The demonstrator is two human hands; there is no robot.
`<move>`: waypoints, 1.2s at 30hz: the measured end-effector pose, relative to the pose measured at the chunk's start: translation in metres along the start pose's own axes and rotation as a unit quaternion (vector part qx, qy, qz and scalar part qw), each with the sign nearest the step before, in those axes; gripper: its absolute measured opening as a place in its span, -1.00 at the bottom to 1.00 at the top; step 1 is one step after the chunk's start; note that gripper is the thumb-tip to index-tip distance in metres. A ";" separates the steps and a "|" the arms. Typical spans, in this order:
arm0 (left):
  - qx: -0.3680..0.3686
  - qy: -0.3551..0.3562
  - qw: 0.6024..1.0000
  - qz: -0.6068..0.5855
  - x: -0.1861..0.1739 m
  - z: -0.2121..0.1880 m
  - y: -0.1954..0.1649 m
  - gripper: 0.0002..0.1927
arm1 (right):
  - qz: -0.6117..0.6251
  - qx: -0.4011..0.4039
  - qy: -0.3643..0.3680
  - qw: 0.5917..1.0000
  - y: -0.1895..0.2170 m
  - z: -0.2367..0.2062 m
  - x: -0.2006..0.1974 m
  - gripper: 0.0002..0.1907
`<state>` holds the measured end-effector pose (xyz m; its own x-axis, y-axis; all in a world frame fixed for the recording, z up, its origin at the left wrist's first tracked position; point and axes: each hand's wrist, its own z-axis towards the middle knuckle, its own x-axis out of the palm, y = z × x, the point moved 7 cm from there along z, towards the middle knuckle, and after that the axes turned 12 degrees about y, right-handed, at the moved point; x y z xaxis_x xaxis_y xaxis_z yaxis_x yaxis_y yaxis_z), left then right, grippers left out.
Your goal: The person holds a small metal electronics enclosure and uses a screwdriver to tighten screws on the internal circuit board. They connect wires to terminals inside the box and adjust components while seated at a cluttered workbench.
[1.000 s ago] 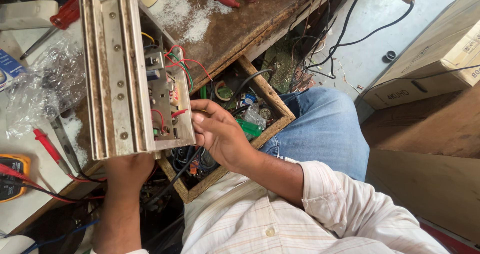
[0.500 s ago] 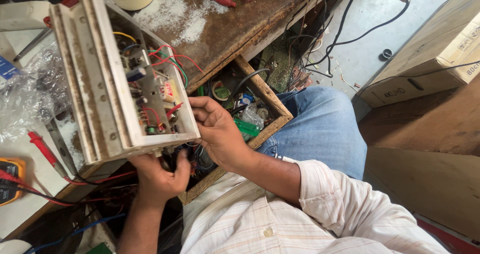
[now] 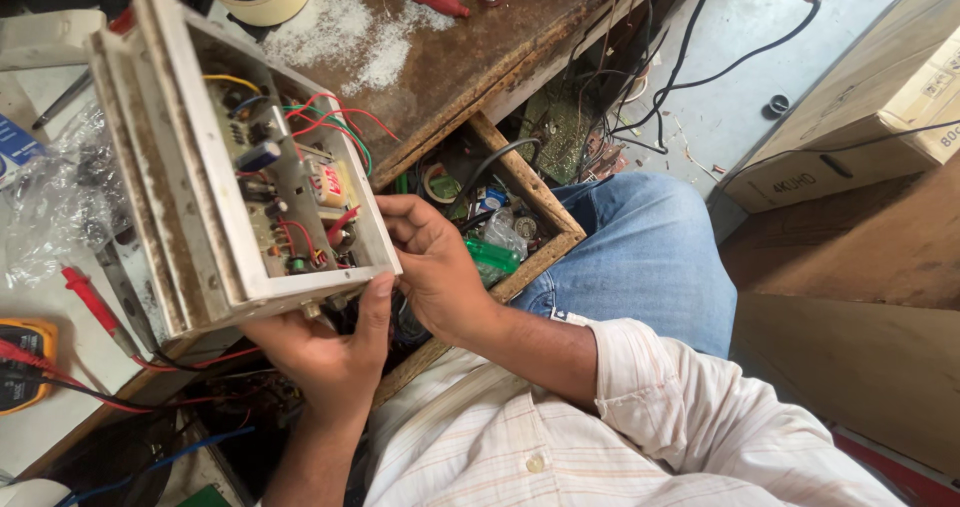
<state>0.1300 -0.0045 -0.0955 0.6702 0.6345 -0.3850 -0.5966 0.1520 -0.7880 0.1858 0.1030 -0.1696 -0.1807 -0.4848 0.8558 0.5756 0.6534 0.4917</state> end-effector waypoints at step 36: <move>-0.038 -0.050 0.989 -0.134 -0.020 -0.008 0.023 0.07 | -0.078 -0.035 0.047 0.995 0.013 -0.002 0.014 -0.62</move>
<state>0.1065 -0.0195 -0.1095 0.7502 0.6520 -0.1101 -0.3655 0.2702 -0.8907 0.1919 0.1034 -0.1517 -0.1998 -0.6313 0.7493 0.6016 0.5246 0.6024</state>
